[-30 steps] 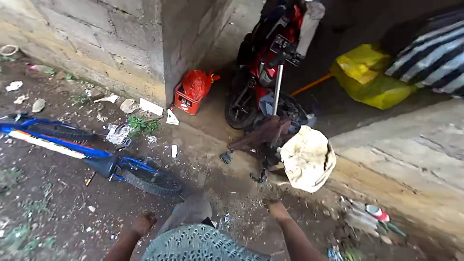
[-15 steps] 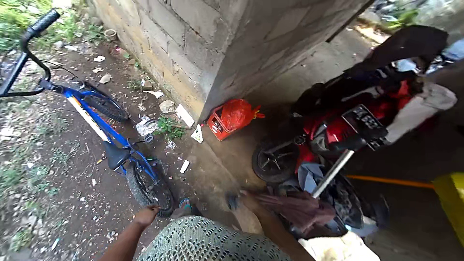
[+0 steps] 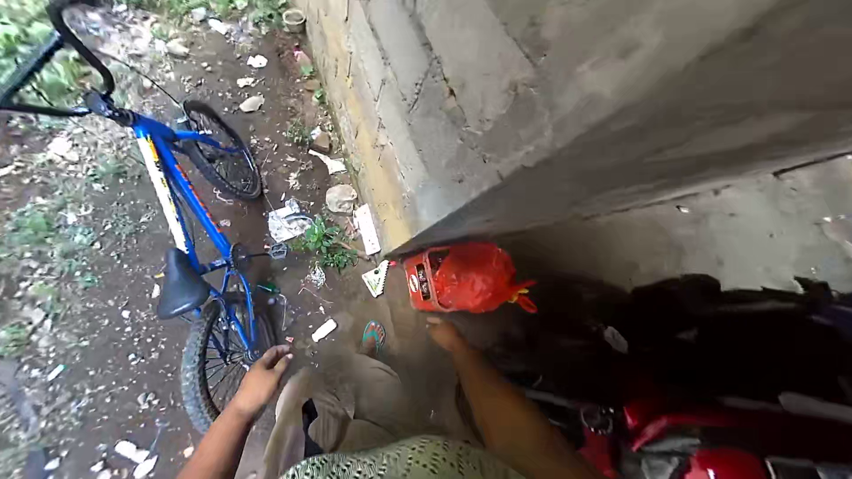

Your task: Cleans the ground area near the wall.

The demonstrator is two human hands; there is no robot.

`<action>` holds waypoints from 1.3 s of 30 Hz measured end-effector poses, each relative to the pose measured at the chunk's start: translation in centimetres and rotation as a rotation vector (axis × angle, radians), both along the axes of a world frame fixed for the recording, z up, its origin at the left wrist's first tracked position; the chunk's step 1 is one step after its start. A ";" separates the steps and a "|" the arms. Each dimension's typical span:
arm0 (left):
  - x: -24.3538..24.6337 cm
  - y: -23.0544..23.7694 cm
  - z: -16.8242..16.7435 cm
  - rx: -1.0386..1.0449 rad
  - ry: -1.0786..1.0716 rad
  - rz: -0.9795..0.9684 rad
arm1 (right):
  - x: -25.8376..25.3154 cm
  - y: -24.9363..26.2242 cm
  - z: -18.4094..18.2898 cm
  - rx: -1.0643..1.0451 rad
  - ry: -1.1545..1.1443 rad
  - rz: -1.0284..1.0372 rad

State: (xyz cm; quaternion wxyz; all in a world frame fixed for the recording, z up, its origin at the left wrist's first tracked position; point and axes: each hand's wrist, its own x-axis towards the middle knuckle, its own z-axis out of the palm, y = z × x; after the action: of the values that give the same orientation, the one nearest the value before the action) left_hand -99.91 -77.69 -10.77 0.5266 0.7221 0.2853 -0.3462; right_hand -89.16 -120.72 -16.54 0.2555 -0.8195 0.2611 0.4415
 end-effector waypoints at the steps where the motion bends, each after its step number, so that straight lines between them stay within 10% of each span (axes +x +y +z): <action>1: 1.0 -0.9 -0.8 -0.009 0.030 0.011 | 2.2 -0.3 -1.1 -0.027 0.031 0.035; 8: 10.5 -6.4 -15.4 -0.067 0.153 -0.132 | 13.0 1.0 -13.6 -0.098 0.060 0.073; 14: 13.7 -12.9 -33.5 -0.133 0.178 0.263 | 18.3 4.3 -28.2 -0.066 0.050 -0.061; 23: 11.2 -13.9 -42.6 -0.188 0.365 0.091 | 20.1 6.2 -50.5 -0.233 -0.273 -0.316; 30: 13.8 -14.6 -42.3 -0.295 0.280 0.181 | 17.0 10.1 -48.1 -0.253 -0.302 -0.339; 34: 15.4 -14.3 -43.0 -0.236 0.245 0.291 | 16.8 6.8 -42.5 -0.400 -0.333 -0.404; 39: 15.6 -14.7 -43.1 -0.255 0.216 0.318 | 18.6 0.6 -43.9 -0.428 -0.598 -0.450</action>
State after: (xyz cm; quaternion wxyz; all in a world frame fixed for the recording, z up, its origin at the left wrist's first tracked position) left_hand -84.26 -92.39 -53.88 0.6278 0.5545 0.4043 -0.3674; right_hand -70.52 -120.12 -60.48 0.2339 -0.8686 0.4335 0.0538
